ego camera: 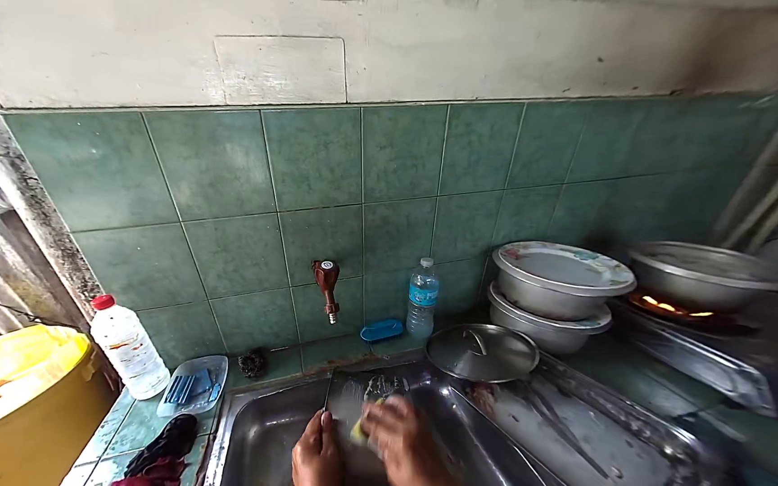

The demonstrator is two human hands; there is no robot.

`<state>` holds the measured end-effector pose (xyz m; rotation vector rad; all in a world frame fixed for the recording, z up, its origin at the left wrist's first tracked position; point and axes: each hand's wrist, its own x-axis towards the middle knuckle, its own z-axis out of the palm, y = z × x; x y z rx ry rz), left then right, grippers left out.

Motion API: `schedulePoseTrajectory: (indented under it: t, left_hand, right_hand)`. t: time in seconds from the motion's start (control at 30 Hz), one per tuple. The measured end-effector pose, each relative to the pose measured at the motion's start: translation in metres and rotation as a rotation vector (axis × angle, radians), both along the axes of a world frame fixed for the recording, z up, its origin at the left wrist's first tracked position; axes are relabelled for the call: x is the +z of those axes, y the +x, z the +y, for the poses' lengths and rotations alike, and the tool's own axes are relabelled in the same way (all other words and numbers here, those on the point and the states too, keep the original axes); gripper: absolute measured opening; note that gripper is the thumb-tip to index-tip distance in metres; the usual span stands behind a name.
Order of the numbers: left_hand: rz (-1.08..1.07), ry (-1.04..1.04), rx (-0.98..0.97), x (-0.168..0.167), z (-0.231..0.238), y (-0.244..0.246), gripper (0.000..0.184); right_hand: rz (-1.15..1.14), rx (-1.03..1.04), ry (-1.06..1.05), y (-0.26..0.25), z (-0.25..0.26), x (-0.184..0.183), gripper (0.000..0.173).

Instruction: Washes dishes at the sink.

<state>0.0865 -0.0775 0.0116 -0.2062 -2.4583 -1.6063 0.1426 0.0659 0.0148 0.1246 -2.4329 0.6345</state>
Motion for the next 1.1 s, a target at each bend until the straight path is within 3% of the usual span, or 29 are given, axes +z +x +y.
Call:
schedulePoseTrajectory:
  t: [0.1, 0.2, 0.23, 0.3, 0.33, 0.4, 0.53, 0.6, 0.73, 0.8, 0.9, 0.97, 1.03, 1.1]
  left_hand:
    - [0.169, 0.103, 0.053, -0.024, -0.001, 0.023, 0.029]
    - [0.082, 0.072, 0.040, -0.024, -0.010, 0.027, 0.030]
    - [-0.034, 0.041, 0.009, -0.014, -0.013, 0.024, 0.029]
    - [-0.261, -0.007, -0.009, 0.011, -0.014, 0.012, 0.026]
    - [-0.312, -0.011, 0.009, 0.019, -0.012, 0.007, 0.025]
    - [-0.287, -0.038, 0.060, 0.019, -0.010, 0.004, 0.028]
    - [0.042, 0.099, 0.066, -0.023, -0.018, 0.006, 0.032]
    - [0.104, 0.160, 0.077, -0.039, -0.022, 0.010, 0.033]
    - [0.146, 0.115, 0.115, -0.049, -0.025, 0.015, 0.036]
    - [0.080, 0.099, 0.115, -0.045, -0.028, 0.017, 0.037]
    - [-0.035, 0.138, 0.056, -0.041, -0.032, 0.011, 0.041]
    - [-0.042, 0.174, 0.032, -0.046, -0.038, 0.010, 0.041]
    - [-0.015, 0.144, 0.045, -0.052, -0.040, 0.009, 0.050]
    - [0.018, 0.079, 0.086, -0.059, -0.042, 0.016, 0.055]
  right_hand:
    - [-0.527, -0.192, -0.190, -0.051, 0.051, 0.039, 0.035]
    - [-0.790, -0.306, -0.038, -0.066, 0.041, 0.058, 0.038]
    - [-0.708, -0.310, 0.054, -0.053, 0.023, 0.057, 0.036]
    - [-0.270, -0.247, 0.120, -0.012, -0.022, 0.026, 0.036]
    - [-0.110, -0.163, 0.109, 0.009, -0.044, 0.010, 0.034]
    - [-0.012, -0.004, 0.120, 0.041, -0.067, -0.012, 0.027]
    - [-0.114, 0.147, 0.043, 0.014, -0.048, 0.004, 0.029]
    - [-0.215, 0.047, 0.019, -0.025, -0.032, 0.022, 0.031]
    - [-0.743, -0.238, 0.037, -0.093, -0.002, 0.062, 0.036]
    - [-0.681, -0.286, 0.061, -0.082, -0.023, 0.058, 0.034]
    - [-0.135, -0.127, 0.125, -0.023, -0.074, 0.019, 0.029]
    - [0.011, -0.043, 0.183, -0.011, -0.088, 0.000, 0.025]
    - [-0.116, -0.062, 0.158, -0.038, -0.075, 0.016, 0.020]
    - [-0.508, -0.170, 0.068, -0.085, -0.049, 0.048, 0.028]
